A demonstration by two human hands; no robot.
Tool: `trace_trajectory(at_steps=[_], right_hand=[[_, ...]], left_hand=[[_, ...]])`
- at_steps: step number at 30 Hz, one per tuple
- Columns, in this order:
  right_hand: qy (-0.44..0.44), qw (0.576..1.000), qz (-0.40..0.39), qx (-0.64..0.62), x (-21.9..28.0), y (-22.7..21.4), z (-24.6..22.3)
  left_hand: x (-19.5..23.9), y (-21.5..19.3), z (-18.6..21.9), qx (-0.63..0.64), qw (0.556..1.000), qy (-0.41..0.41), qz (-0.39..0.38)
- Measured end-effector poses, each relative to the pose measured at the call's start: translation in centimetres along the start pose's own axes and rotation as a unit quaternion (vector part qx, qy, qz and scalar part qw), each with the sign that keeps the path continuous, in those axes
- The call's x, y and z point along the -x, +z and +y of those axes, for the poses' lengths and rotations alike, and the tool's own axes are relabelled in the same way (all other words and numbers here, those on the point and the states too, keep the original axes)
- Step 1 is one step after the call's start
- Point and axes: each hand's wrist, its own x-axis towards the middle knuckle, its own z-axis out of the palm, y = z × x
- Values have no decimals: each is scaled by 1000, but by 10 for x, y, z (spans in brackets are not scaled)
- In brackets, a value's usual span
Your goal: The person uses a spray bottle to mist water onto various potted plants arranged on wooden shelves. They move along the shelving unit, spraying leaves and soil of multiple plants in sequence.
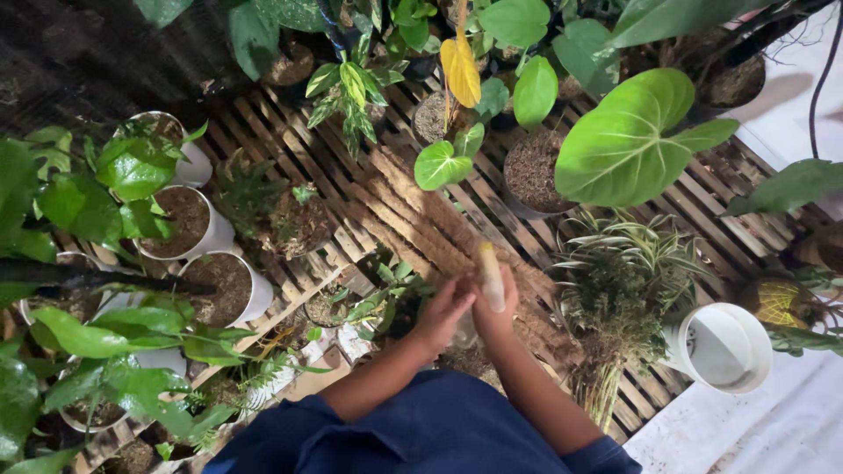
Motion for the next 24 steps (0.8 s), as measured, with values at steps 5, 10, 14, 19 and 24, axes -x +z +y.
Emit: trace_trajectory(at_steps=[5, 10, 14, 19, 24], right_hand=[[-57, 998, 20, -12, -13, -12, -23], [-29, 999, 24, -38, -18, -18, -33], [-37, 999, 1, -19, -2, -26, -20], [-32, 999, -24, -35, 26, -32, -19], [-62, 995, 35, -69, 19, -44, -55]], left_hand=[[-7, 19, 20, -105, 993, 13, -42], [-7, 30, 37, -208, 977, 1, -52], [1, 31, 36, -273, 960, 19, -56], [11, 35, 35, -327, 937, 105, -62], [9, 58, 43, -379, 899, 202, -89]])
